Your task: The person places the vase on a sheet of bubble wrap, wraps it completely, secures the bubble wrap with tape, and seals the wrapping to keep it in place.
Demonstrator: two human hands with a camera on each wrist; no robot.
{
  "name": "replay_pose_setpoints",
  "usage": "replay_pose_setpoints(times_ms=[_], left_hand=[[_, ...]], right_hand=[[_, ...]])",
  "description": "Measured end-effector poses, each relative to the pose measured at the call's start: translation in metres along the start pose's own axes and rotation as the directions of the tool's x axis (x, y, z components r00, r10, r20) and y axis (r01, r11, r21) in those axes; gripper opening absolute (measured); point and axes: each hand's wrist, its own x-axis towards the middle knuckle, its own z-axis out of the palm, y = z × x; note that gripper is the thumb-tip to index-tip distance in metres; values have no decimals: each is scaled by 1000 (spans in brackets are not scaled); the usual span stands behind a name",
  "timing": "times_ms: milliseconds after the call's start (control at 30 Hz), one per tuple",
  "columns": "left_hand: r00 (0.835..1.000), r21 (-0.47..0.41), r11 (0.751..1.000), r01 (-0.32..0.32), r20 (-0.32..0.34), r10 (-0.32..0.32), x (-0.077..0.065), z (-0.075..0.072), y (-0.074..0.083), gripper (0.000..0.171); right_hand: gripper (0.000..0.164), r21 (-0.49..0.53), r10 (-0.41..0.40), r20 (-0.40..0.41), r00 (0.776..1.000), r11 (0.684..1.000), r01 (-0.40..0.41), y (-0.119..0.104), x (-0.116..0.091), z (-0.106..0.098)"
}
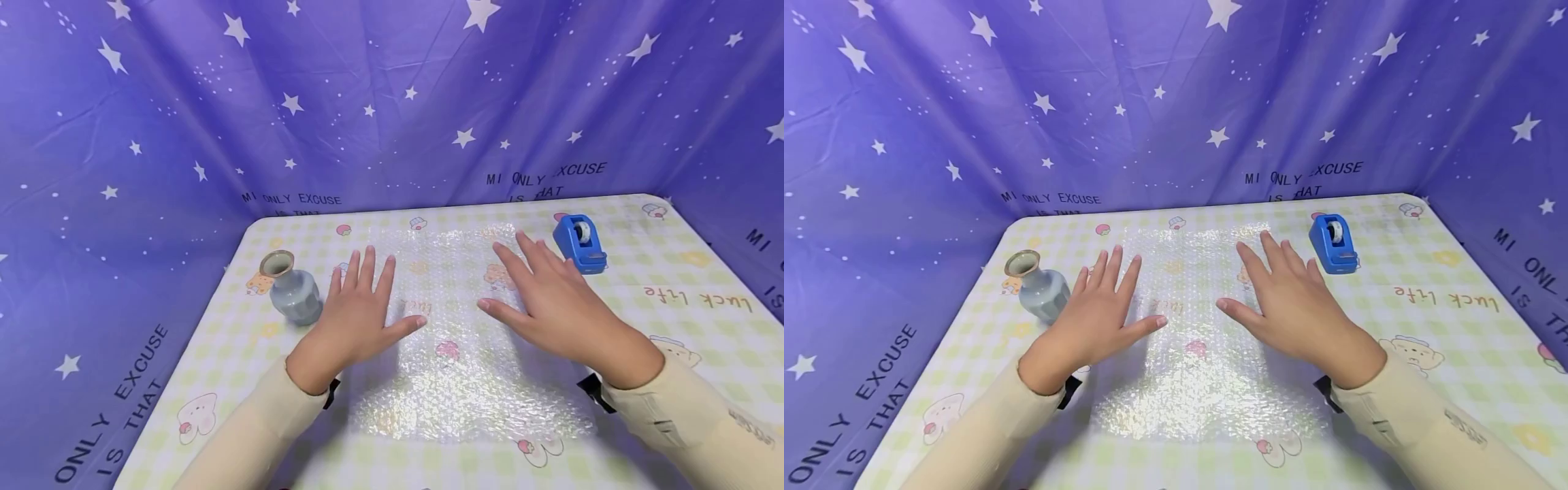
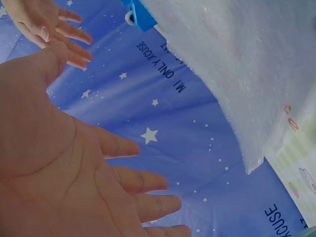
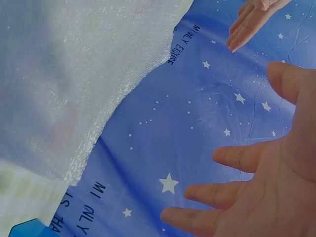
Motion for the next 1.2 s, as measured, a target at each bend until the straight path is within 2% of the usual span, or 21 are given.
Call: replay_pose_setpoints(times_ms=[267,600,833,1200], left_hand=[[1000,-22,1000,5,-11,-5,-11,2,-6,106],[1000,-45,999,10,-29,-11,-24,7,-13,103],[997,-42,999,0,-74,-3,-31,11,-17,101],[980,-63,998,-23,-198,10,-44,17,-26,94]], right_hand=[[92,47,-8,-13,1000,999,9,8,-5,4],[92,67,47,46,998,997,-50,26,-6,11],[89,134,62,37,997,989,-67,39,-7,17],[87,210,159,79,984,962,-172,65,-1,30]])
